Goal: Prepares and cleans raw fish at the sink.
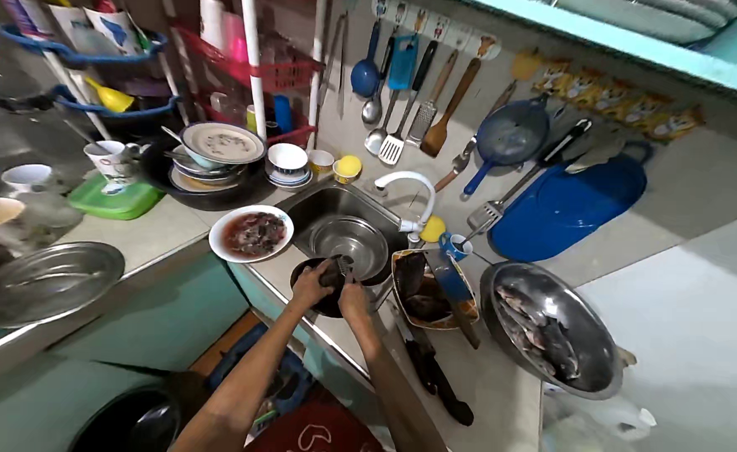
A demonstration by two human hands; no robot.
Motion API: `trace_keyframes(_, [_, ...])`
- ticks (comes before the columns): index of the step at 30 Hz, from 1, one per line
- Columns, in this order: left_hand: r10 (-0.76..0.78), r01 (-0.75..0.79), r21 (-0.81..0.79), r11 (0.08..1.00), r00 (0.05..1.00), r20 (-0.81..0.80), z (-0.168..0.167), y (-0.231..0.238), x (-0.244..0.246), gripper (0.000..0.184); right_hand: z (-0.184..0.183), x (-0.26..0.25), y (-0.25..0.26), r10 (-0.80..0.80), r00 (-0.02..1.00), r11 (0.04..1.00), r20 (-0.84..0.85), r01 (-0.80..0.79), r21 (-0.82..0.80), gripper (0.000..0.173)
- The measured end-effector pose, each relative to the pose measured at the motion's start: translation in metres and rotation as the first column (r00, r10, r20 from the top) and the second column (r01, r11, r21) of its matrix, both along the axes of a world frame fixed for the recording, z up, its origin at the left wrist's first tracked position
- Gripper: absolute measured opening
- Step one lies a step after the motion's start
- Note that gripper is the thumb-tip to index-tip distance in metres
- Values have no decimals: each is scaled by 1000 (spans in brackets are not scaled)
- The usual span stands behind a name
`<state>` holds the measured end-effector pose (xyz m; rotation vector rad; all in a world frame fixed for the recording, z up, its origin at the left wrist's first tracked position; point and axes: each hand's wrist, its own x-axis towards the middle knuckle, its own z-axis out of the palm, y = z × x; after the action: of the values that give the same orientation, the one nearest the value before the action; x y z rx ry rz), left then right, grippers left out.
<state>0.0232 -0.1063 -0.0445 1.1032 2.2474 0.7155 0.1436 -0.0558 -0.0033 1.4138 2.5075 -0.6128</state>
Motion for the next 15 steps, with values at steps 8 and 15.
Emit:
trace_keyframes(8, [-16,15,-51,999,1000,-15,-1,6,-4,84,6,11,4,-51,994,997,-100,44,-69,49])
trace_keyframes(15, [-7,6,-71,997,1000,-14,0,8,-3,86,-12,-1,30,-14,1000,999,-21,13,-37,52])
